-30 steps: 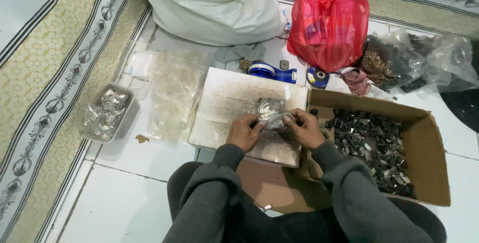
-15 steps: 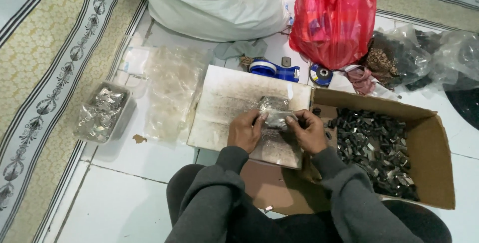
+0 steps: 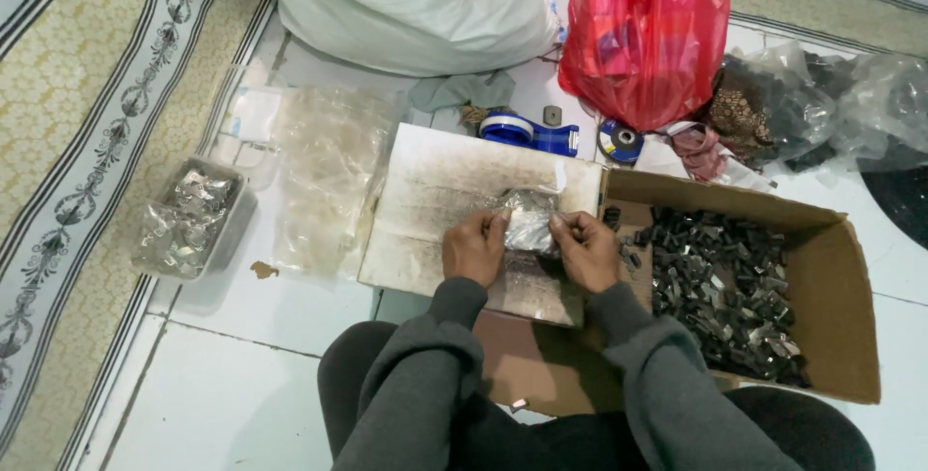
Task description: Sorting small metal components from a large box and a pile into smaller bags and containers.
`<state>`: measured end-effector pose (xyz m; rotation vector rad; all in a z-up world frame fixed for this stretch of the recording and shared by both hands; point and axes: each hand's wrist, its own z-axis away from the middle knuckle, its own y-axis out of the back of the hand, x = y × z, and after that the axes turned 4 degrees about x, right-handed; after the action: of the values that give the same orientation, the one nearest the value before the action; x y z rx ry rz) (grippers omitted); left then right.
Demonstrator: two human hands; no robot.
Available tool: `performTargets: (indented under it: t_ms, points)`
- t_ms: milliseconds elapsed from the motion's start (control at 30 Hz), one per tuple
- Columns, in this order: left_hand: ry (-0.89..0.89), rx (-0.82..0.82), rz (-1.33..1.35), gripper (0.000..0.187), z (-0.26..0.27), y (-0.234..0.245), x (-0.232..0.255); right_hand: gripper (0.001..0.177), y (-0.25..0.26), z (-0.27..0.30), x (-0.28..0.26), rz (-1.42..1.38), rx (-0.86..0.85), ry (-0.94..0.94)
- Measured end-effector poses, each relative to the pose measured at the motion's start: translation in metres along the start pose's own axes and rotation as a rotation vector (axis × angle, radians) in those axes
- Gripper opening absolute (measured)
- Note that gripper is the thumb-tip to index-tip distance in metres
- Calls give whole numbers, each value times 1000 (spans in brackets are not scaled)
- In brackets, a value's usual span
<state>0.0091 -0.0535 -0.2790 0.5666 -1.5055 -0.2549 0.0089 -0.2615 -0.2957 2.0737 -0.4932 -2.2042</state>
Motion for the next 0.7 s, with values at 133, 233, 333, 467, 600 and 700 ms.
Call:
performTargets:
  t_ms: [133, 233, 333, 467, 600, 700]
  points:
    - [57, 46, -4, 41, 0, -4, 3, 23, 0, 11, -23, 53, 29, 9]
    - [66, 42, -66, 41, 2, -1, 11, 25, -4, 20, -32, 179, 159, -13]
    - [99, 56, -59, 43, 4, 2, 13, 24, -3, 21, -26, 218, 197, -22]
    - [142, 26, -84, 41, 2, 0, 13, 21, 3, 22, -42, 303, 141, -67]
    - [131, 8, -94, 40, 1, -3, 12, 23, 0, 25, -56, 379, 239, 237]
    - [121, -8, -75, 38, 3, 3, 14, 30, -19, 36, -108, 493, 140, 617]
